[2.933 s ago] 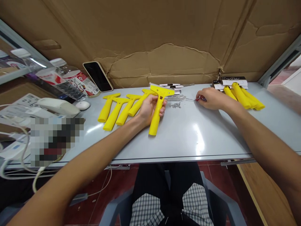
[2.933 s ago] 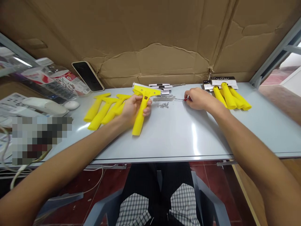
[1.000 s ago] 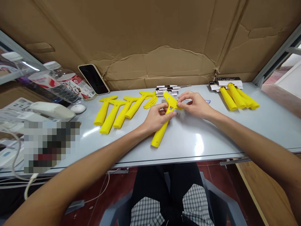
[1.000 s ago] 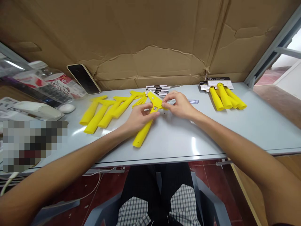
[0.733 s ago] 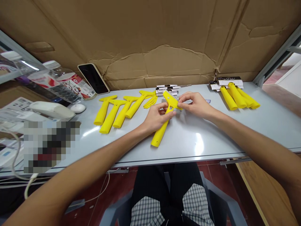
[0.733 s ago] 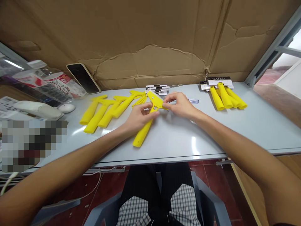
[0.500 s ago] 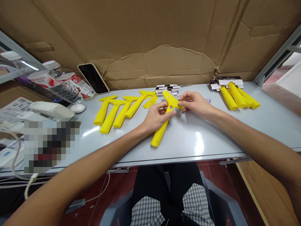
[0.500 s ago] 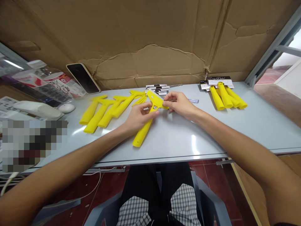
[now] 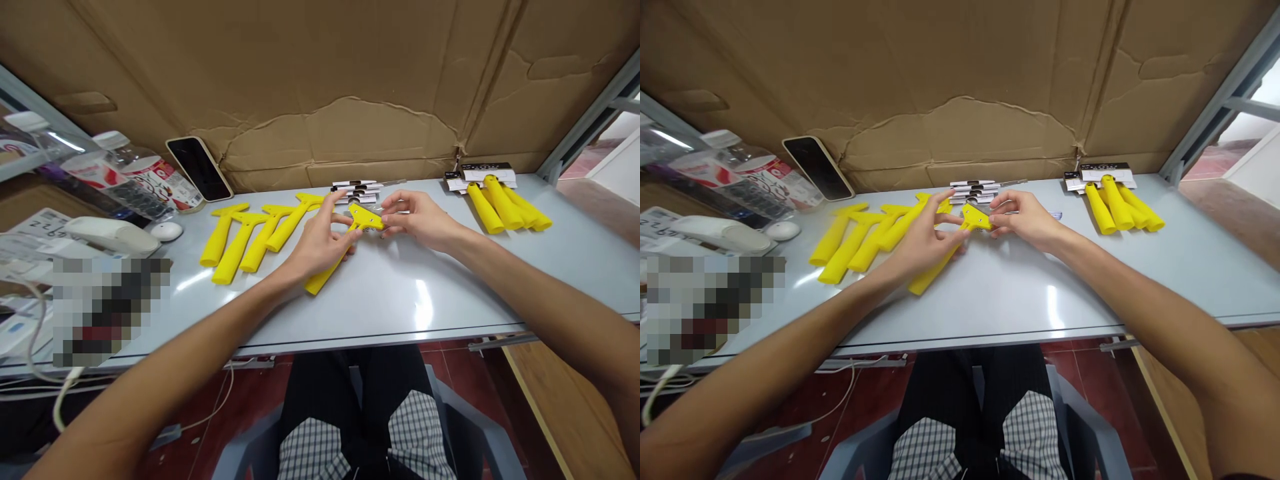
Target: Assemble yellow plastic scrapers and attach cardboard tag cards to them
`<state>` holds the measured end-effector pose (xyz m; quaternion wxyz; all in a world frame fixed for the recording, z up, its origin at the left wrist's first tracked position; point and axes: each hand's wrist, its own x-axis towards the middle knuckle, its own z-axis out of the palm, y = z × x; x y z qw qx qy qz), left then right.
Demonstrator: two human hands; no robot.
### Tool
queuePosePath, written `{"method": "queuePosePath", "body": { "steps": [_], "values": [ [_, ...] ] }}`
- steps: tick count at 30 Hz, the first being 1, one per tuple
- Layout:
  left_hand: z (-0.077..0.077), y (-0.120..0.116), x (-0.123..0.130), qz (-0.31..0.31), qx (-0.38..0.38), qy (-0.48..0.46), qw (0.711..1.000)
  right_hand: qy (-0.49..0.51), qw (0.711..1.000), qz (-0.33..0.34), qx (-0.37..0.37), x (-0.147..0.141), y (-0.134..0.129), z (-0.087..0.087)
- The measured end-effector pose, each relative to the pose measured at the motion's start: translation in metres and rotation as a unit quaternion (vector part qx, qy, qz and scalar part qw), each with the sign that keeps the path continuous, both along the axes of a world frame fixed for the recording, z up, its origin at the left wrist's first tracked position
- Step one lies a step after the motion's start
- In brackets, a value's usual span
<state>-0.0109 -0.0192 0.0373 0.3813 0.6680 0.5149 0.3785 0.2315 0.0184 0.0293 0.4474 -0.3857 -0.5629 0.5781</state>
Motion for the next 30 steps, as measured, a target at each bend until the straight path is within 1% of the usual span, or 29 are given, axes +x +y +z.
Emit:
{"method": "queuePosePath", "body": {
  "steps": [2, 4, 5, 7, 9, 11, 13, 16, 21, 26, 28, 30],
  "values": [
    [0.000, -0.002, -0.003, -0.027, 0.089, 0.102, 0.990, 0.003, 1.000, 0.006, 0.003, 0.000, -0.001, -0.001],
    [-0.001, -0.004, -0.005, -0.042, 0.163, 0.188, 0.968, 0.001, 1.000, 0.010, 0.005, 0.000, -0.001, 0.000],
    [-0.001, -0.004, -0.006, -0.047, 0.188, 0.214, 0.957, -0.002, 1.000, 0.013, 0.007, 0.000, -0.002, 0.000],
    [-0.002, -0.005, -0.006, -0.061, 0.213, 0.240, 0.945, -0.008, 1.000, 0.019, 0.012, 0.000, -0.003, 0.000],
    [-0.002, -0.005, -0.007, -0.077, 0.215, 0.240, 0.944, -0.010, 1.000, 0.022, 0.017, 0.000, -0.004, 0.001],
    [-0.001, -0.005, -0.007, -0.085, 0.207, 0.224, 0.949, -0.011, 0.999, 0.020, 0.022, 0.000, -0.004, 0.002],
    [-0.001, -0.005, -0.007, -0.085, 0.198, 0.211, 0.953, -0.012, 0.999, 0.016, 0.026, -0.001, -0.005, 0.003],
    [0.001, -0.006, -0.006, -0.083, 0.196, 0.217, 0.953, -0.016, 0.999, 0.014, 0.038, -0.003, -0.008, 0.006],
    [0.002, -0.008, -0.007, -0.057, 0.207, 0.226, 0.950, -0.019, 0.997, 0.004, 0.075, -0.008, -0.014, 0.009],
    [0.001, -0.008, -0.009, -0.006, 0.262, 0.226, 0.938, -0.019, 0.997, -0.006, 0.080, -0.014, -0.022, 0.008],
    [0.000, -0.008, -0.009, -0.001, 0.274, 0.221, 0.936, -0.012, 0.997, 0.001, 0.080, -0.017, -0.024, 0.008],
    [0.001, -0.007, -0.009, -0.012, 0.274, 0.213, 0.938, 0.000, 0.997, 0.008, 0.082, -0.018, -0.025, 0.009]
  ]
}}
